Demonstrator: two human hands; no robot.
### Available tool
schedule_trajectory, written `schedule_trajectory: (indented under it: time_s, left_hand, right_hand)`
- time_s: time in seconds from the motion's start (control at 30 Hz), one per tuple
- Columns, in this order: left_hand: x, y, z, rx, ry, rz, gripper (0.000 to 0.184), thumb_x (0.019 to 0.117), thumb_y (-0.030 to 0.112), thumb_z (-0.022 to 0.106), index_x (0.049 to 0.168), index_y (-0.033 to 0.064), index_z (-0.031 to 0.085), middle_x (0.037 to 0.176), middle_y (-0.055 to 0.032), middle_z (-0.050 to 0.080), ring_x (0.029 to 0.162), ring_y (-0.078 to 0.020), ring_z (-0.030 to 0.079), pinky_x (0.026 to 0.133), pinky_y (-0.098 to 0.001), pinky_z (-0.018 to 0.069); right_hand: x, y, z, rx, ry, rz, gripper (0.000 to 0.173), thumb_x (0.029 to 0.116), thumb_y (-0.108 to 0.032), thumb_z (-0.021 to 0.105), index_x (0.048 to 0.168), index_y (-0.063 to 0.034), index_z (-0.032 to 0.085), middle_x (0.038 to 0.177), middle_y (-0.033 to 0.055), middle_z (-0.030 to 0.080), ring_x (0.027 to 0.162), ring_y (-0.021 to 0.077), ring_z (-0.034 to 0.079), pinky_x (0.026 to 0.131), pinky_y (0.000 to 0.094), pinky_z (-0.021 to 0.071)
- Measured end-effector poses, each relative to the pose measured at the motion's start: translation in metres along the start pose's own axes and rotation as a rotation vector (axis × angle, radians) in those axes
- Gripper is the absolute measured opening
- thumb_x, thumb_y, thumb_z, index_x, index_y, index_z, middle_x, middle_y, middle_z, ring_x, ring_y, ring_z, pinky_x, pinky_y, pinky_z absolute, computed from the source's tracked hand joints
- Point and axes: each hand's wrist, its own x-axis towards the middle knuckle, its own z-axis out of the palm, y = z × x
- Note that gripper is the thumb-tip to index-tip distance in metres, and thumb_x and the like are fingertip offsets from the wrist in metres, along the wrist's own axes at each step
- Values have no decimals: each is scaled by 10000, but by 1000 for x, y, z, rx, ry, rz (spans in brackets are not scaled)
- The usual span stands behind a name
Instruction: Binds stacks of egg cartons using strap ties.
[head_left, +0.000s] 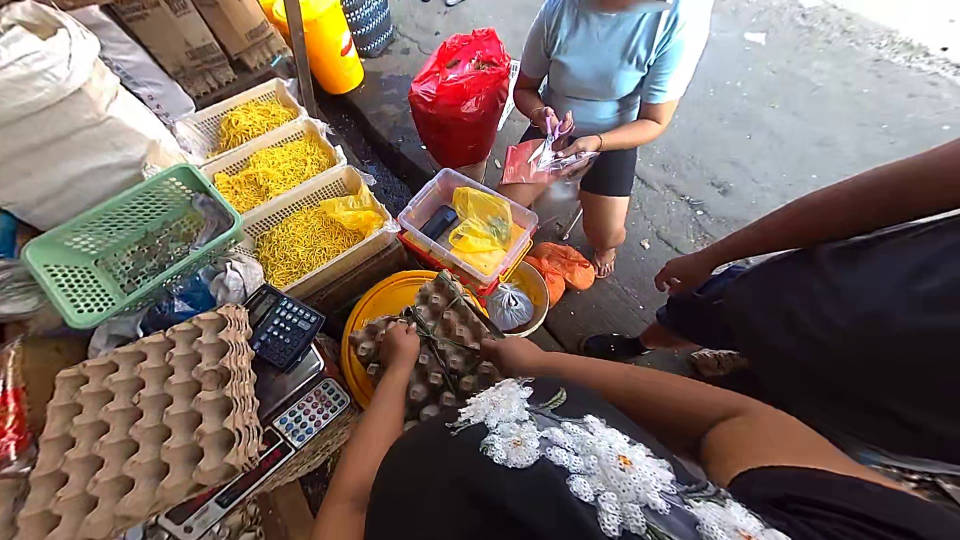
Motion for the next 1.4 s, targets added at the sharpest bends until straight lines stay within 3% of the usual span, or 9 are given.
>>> schedule_trajectory:
  time_s: [0.13,0.2,0.3,0.4,0.53,0.63,0.9,1.0,1.4]
  left_hand:
    - [0,-3,-12,-20,-29,37,389,1067,301,524,1181,-32,690,1324,-244,616,1271,-360,586,1085,-532,445]
    - [-2,-12,-7,-90,50,55,357,1019,261,616,1256,0,676,1346,-238,602,1255,-361,594,1081,-515,464]
    - [-8,-28,11,-55,140,333,320,1024,169,567,1295,43,681,1371,-239,586,1279,-369,580,1087,-494,472]
    - [-6,-31,27,5,91,597,317,1030,238,559,1261,111,735,1330,-200,630,1290,-379,556,1122,-525,414]
    - [4,-22,26,-84,15,521,238,1009,233,626,1155,138,788,1300,-188,638,1274,-363,555,1121,-526,403]
    - [11,-9,19,-107,-74,444,229,1004,229,630,1141,132,786,1330,-188,614,1313,-337,523,1156,-477,373]
    - [14,-8,16,-148,-144,371,224,996,251,652,1121,118,781,1326,-188,604,1290,-310,534,1136,-454,395]
    - [14,-7,15,-159,-158,361,219,997,246,652,1122,118,779,1342,-187,590,1304,-311,519,1141,-446,384]
    - [15,-11,13,-184,-192,369,221,1003,244,649,1115,100,773,1336,-191,591,1270,-301,543,1119,-445,405]
  right_hand:
    - [-16,11,-22,-35,77,-33,331,1058,-199,520,1341,-52,609,1220,278,671,1157,506,630,962,724,460]
    - [-27,40,-45,-76,157,-88,288,1081,-170,475,1235,0,650,1152,282,680,1125,489,642,963,692,472]
    - [-38,75,-79,-195,281,-108,283,1070,-219,545,1085,10,709,1015,224,716,1072,417,662,1048,623,420]
    - [-51,97,-103,-255,442,-147,218,1037,-196,619,991,-18,734,901,175,721,955,376,690,1019,640,428]
    - [-48,144,-130,-241,534,-163,172,1024,-141,631,954,-14,723,940,167,718,949,366,706,874,623,536]
    - [-49,159,-138,-172,544,-72,224,1049,-181,594,995,-1,716,1020,193,716,1010,392,697,900,644,528]
    - [-36,163,-104,-159,584,170,312,1083,-308,526,1054,-41,684,956,234,715,940,476,698,791,714,518]
    - [-40,158,-97,-153,514,238,360,1100,-320,478,1071,-11,660,996,254,707,999,481,689,834,701,509]
    - [-65,172,-98,-271,665,141,258,1069,-191,546,982,14,678,966,240,707,967,464,699,788,669,529]
